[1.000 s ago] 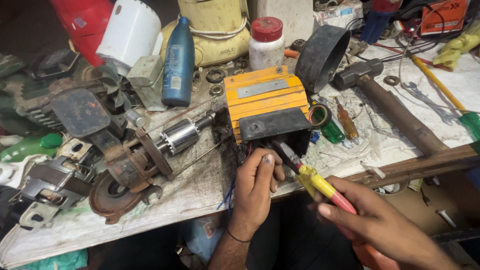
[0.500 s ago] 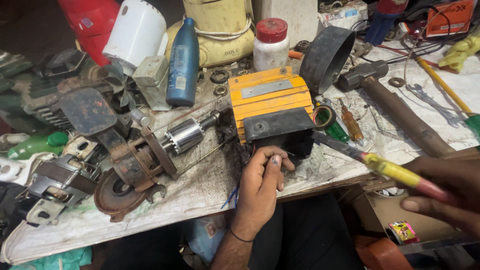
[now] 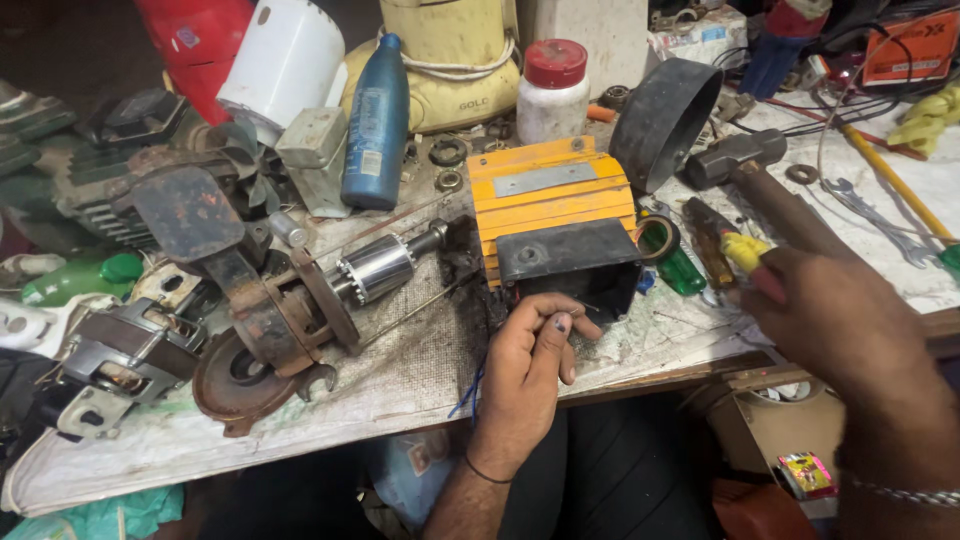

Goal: The person strips insulation from blue and black wires using pliers, twists the exposed ends, and secures the connections with electrical tape. The work is performed on a cluttered workbench with various tools and parts visible.

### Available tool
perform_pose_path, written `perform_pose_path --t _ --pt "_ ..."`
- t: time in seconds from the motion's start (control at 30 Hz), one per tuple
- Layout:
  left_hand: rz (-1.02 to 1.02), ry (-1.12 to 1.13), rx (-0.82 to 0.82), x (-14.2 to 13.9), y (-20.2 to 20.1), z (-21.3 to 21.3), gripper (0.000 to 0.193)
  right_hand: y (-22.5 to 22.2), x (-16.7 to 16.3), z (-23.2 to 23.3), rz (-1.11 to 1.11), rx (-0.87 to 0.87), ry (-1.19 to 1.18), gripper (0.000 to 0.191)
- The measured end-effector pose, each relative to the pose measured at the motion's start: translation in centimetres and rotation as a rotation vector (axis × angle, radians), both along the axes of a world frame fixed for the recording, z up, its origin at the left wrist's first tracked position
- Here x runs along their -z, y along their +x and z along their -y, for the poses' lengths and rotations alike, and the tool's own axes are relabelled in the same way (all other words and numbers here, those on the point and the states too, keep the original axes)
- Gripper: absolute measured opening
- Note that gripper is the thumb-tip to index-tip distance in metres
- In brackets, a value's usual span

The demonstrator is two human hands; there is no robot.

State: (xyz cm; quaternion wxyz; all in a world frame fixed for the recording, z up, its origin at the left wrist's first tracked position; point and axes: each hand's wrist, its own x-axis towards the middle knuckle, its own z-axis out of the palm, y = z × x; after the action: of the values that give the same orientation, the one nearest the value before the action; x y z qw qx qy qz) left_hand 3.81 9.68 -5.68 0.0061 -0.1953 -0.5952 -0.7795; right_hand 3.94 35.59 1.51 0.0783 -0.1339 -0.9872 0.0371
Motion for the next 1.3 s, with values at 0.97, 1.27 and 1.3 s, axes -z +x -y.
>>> perform_pose_path --t 0.97,1.27,1.3 --pt "-0.297 -0.149 -0.444 0.1 0.7 -0.3 0.010 1.3 -1.7 11.6 -0.305 -0.603 -0.346 0.021" --pt "-0.428 -0.373 -0.615 -1.1 0.8 0.6 0.017 1.1 -1.5 10.4 -0.347 -0.615 -0.529 0.016" --pt "-0.519 -0.364 -0.602 -1.3 1.0 0.6 0.021 1.1 -1.5 10.3 -0.334 -0.597 -0.522 0.018"
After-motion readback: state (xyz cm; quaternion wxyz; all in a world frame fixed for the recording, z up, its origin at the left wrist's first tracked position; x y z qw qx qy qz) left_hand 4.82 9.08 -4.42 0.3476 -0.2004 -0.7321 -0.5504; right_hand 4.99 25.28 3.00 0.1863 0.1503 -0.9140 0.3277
